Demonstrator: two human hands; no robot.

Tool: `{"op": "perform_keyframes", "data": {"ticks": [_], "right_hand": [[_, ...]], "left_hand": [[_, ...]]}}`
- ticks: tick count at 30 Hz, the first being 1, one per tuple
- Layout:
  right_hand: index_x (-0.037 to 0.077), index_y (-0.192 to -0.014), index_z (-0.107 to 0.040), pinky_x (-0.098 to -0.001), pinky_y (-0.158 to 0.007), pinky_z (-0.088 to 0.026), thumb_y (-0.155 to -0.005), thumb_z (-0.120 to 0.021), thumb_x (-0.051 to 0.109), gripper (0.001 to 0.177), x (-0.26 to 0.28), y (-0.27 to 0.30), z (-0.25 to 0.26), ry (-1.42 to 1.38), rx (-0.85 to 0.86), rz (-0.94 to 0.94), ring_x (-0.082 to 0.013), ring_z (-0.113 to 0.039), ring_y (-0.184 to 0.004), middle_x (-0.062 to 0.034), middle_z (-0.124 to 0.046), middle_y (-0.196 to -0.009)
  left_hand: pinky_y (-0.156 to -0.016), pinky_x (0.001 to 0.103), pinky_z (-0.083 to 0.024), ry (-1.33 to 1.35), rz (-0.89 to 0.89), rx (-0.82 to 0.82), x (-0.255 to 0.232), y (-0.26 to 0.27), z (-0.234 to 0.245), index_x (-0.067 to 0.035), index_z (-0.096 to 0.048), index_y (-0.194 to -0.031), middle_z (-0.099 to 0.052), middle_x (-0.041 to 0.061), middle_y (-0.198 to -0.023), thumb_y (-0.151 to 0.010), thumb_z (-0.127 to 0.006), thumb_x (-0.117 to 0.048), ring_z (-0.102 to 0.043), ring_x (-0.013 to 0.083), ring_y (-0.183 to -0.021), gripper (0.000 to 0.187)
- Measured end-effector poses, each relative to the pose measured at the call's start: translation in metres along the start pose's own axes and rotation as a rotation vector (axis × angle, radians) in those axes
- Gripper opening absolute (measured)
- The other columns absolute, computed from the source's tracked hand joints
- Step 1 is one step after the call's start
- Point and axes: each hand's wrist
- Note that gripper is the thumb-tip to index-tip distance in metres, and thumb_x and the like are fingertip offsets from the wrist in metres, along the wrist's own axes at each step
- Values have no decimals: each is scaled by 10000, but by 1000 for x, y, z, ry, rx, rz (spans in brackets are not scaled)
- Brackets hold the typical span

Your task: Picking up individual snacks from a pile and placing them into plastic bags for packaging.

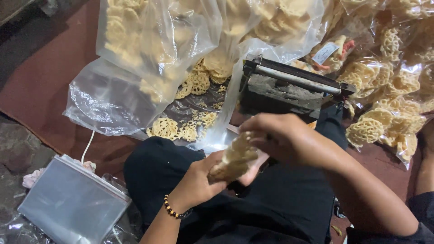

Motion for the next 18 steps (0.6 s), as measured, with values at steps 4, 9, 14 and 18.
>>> {"op": "perform_keyframes", "data": {"ticks": [4, 9, 14, 18], "right_hand": [[49, -1050, -659, -266, -626, -590, -824, -738, -15, 248, -1, 7, 1, -13, -124, 1, -145, -763, -742, -37, -785, -934], [60, -849, -668, -298, -523, -500, -753, -751, 17, 134, -1, 4, -4, 6, 61, 47, -169, -610, -564, -12, -712, -754], [48, -853, -687, -286, -540, -509, -754, -759, 1, 131, 0, 9, -7, 107, -98, 62, -158, -629, -619, -28, -736, -851], [62, -907, -777, -499, -1073, -501, -808, -745, 337, 294, -2, 9, -11, 113, 32, 157, -234, -771, -756, -85, -810, -951]], "left_hand": [[-679, 309, -597, 12, -54, 86, -1, 2, -3, -135, -565, -1385, -806, 100, -942, -753, -802, -104, -776, 219, -741, 675], [-782, 280, -575, 390, -157, -14, 5, 0, -6, -73, -530, -1393, -768, 95, -1090, -784, -747, -18, -739, 182, -913, 649], [-794, 287, -592, 335, -57, 48, 3, 3, -7, -45, -601, -1302, -785, 93, -1032, -752, -773, -22, -743, 178, -873, 577], [-784, 270, -538, 547, -127, 93, 2, 3, -3, -21, -585, -1332, -731, 60, -1037, -790, -749, 45, -655, 130, -844, 570]]}}
Point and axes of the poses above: each hand's wrist, its own y-axis away from the middle knuckle, its own z-axis out of the back of the hand, x = y × z
